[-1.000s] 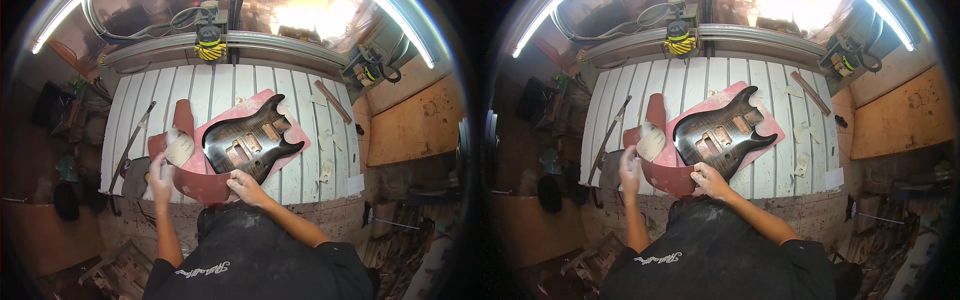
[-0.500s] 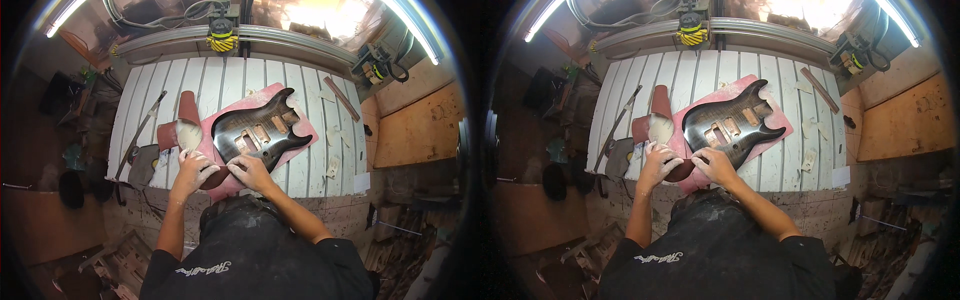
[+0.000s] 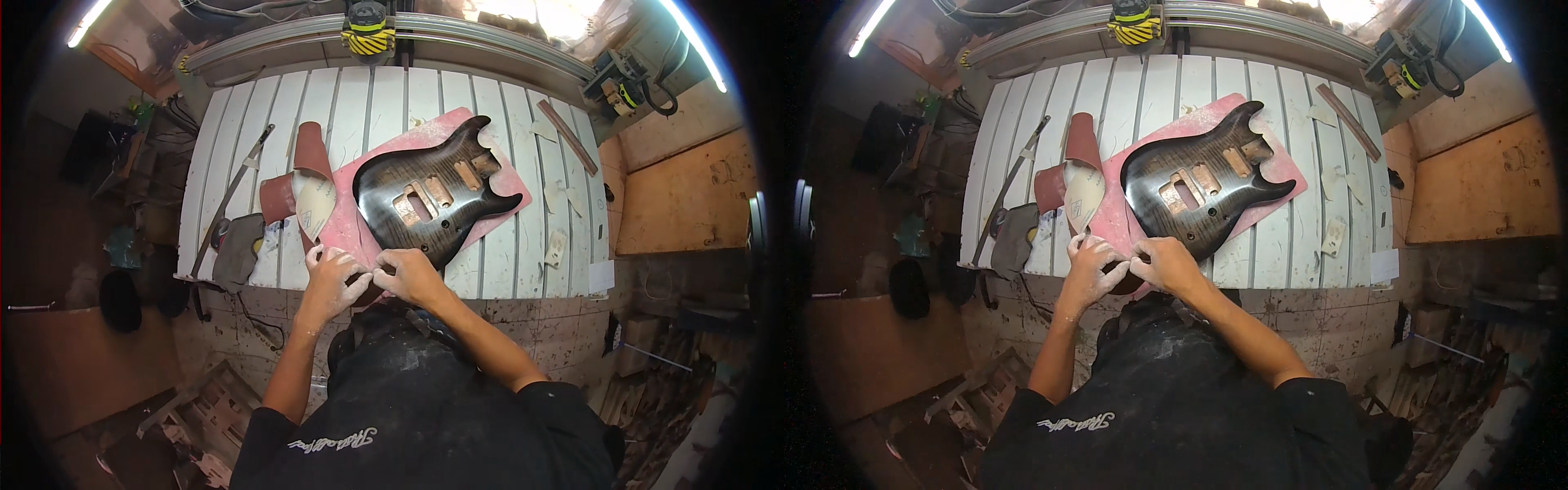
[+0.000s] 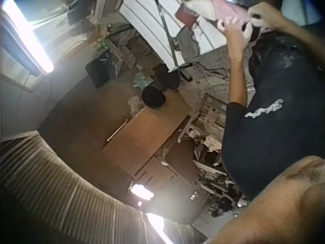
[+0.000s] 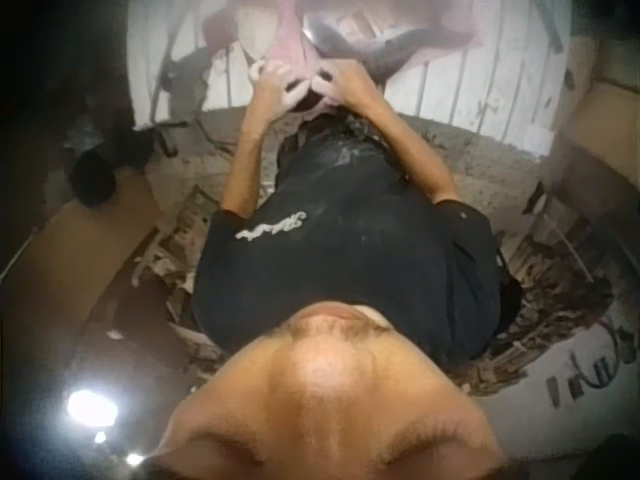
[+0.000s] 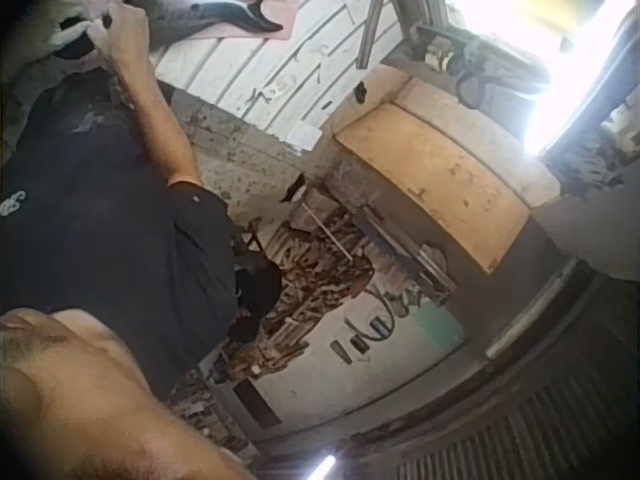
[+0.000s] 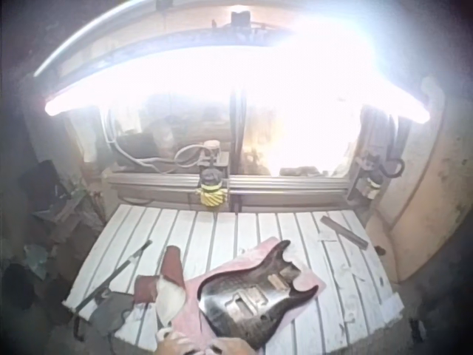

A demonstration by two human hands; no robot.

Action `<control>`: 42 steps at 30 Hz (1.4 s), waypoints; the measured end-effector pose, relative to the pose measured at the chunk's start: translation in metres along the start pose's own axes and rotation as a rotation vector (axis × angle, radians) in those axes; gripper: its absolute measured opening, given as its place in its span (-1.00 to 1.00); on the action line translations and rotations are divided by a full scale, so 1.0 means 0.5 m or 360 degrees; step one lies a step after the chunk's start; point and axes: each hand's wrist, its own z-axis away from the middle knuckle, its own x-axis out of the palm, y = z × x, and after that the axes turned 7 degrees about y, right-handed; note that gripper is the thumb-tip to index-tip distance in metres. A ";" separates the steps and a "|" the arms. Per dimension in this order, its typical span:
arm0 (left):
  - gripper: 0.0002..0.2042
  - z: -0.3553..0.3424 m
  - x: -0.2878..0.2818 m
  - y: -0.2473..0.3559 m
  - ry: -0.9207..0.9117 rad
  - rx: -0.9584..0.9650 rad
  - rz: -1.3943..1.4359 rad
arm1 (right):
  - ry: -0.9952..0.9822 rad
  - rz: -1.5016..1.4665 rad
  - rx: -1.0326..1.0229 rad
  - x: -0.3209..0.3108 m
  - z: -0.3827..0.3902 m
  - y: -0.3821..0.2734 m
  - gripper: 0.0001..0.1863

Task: The person sands the surface of a dark-stained guitar body using a sanding block, working across the front face and edges of the instrument on a lit workbench.

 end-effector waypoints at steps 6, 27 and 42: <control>-0.87 0.018 0.015 -0.008 0.0019 0.0100 -0.0049 | -0.0111 0.0146 -0.0065 0.004 -0.004 -0.004 -0.71; -0.89 0.002 -0.012 -0.047 0.0445 0.0039 -0.0220 | -0.0317 -0.0565 0.0435 0.071 -0.072 0.041 -0.66; -0.86 -0.088 -0.040 -0.123 0.0402 0.0510 -0.0364 | 0.0076 -0.0633 0.0992 0.126 -0.182 0.022 -0.69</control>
